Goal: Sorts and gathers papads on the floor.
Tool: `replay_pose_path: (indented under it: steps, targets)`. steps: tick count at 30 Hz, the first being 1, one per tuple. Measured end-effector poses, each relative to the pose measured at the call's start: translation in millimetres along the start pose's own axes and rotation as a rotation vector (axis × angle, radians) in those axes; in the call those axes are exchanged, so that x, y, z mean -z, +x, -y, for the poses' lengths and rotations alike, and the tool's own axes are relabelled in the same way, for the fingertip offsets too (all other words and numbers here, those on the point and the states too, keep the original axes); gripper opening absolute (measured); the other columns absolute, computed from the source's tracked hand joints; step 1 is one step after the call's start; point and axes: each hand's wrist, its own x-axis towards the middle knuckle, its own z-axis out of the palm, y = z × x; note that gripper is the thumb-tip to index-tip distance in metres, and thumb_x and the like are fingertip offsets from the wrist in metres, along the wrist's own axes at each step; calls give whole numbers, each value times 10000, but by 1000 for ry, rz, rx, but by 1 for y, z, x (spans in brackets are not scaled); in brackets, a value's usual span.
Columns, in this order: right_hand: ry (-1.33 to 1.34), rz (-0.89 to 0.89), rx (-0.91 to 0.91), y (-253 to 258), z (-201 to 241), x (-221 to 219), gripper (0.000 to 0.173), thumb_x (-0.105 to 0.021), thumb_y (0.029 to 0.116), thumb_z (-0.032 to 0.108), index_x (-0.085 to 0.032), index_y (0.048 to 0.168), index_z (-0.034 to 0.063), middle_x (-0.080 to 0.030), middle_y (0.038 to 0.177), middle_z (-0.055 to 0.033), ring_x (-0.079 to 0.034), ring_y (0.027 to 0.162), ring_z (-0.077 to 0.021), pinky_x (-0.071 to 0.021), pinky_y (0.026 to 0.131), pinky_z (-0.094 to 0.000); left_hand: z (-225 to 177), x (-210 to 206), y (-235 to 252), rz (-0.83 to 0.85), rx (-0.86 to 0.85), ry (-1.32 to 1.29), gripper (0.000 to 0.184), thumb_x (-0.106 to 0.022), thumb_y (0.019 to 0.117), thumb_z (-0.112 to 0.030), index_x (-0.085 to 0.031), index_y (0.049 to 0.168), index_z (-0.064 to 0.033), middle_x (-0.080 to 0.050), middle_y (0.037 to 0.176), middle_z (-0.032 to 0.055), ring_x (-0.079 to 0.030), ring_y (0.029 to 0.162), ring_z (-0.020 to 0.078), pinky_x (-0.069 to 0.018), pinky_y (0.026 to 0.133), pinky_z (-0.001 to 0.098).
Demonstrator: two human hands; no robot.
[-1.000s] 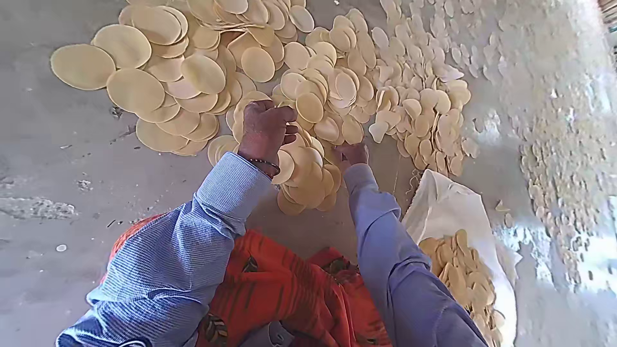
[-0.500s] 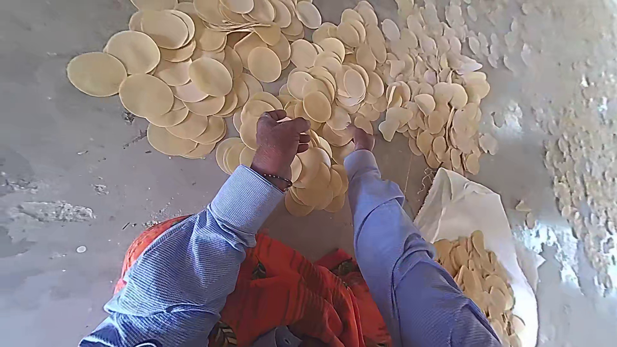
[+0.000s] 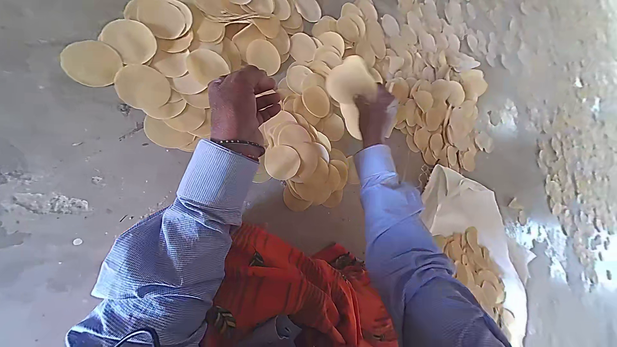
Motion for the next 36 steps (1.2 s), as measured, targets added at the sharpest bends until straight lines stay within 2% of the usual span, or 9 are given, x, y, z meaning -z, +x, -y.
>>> replay_pose_path:
  steps: [4, 7, 11, 15, 21, 26, 30, 33, 36]
  targets:
    - [29, 121, 372, -88, 1, -51, 295, -595, 986, 174, -729, 1243, 117, -719, 1277, -98, -674, 1201, -276, -536, 1008, -524, 6, -1, -5, 56, 4, 33, 80, -500, 1010, -82, -571, 1035, -55, -724, 945, 77, -732, 788, 189, -628, 723, 356]
    - [-78, 504, 514, -127, -4, -76, 798, -752, 848, 569, -558, 1457, 90, -453, 1597, -136, -386, 1502, -326, -364, 1191, -544, 9, -1, -10, 64, 28, 69, 106, -492, 1021, -90, -590, 1009, -53, -717, 947, 82, -730, 796, 192, -629, 742, 359]
    - [137, 421, 230, -65, -31, -37, 448, -611, 1017, 369, -662, 1317, 40, -695, 1282, -177, -654, 1216, -319, -498, 1044, -543, 18, -6, -15, 101, 74, 97, 113, -480, 1024, -94, -585, 1032, -55, -721, 978, 88, -733, 817, 201, -628, 748, 362]
    - [17, 282, -187, 20, -89, -30, 747, -661, 994, 392, -362, 1568, 20, -531, 1464, -288, -520, 1358, -456, -406, 1117, -622, 26, -15, -10, 110, 62, 127, 106, -485, 1023, -80, -587, 1015, -54, -724, 953, 88, -733, 788, 191, -630, 731, 353]
    - [-214, 403, 10, 35, -154, -65, 779, -550, 984, 622, -315, 1633, 260, -232, 1700, -169, -223, 1562, -395, -233, 1224, -618, 35, -18, -2, 109, 87, 163, 104, -484, 1026, -79, -582, 1005, -54, -713, 975, 96, -731, 827, 208, -628, 751, 369]
    - [-180, 359, -10, -45, -150, -52, 639, -503, 1026, 570, -442, 1571, 241, -295, 1669, -202, -287, 1521, -463, -300, 1137, -725, 30, -18, 0, 96, 82, 156, 105, -476, 1028, -90, -578, 1019, -63, -720, 967, 86, -734, 818, 199, -630, 740, 358]
    - [67, 459, -71, -114, -129, -22, 488, -411, 1103, 430, -588, 1447, 133, -493, 1552, -191, -422, 1465, -389, -317, 1179, -624, 33, -18, -4, 117, 102, 166, 101, -480, 1030, -89, -575, 1031, -56, -716, 977, 90, -731, 805, 191, -629, 723, 343]
    - [280, 263, -223, -122, -141, -12, 416, -475, 1096, 314, -614, 1359, 23, -677, 1274, -210, -662, 1145, -333, -505, 984, -543, 35, -16, -5, 97, 65, 201, 81, -488, 1014, -81, -567, 1022, -62, -709, 963, 77, -723, 789, 171, -621, 708, 333]
    - [245, 224, -381, -104, -145, -12, 498, -556, 1064, 308, -536, 1446, -11, -599, 1408, -235, -569, 1314, -365, -416, 1113, -548, 50, -12, -10, 69, 81, 343, 218, -527, 1016, -99, -546, 1202, 13, -638, 1108, 134, -673, 897, 196, -586, 777, 366]
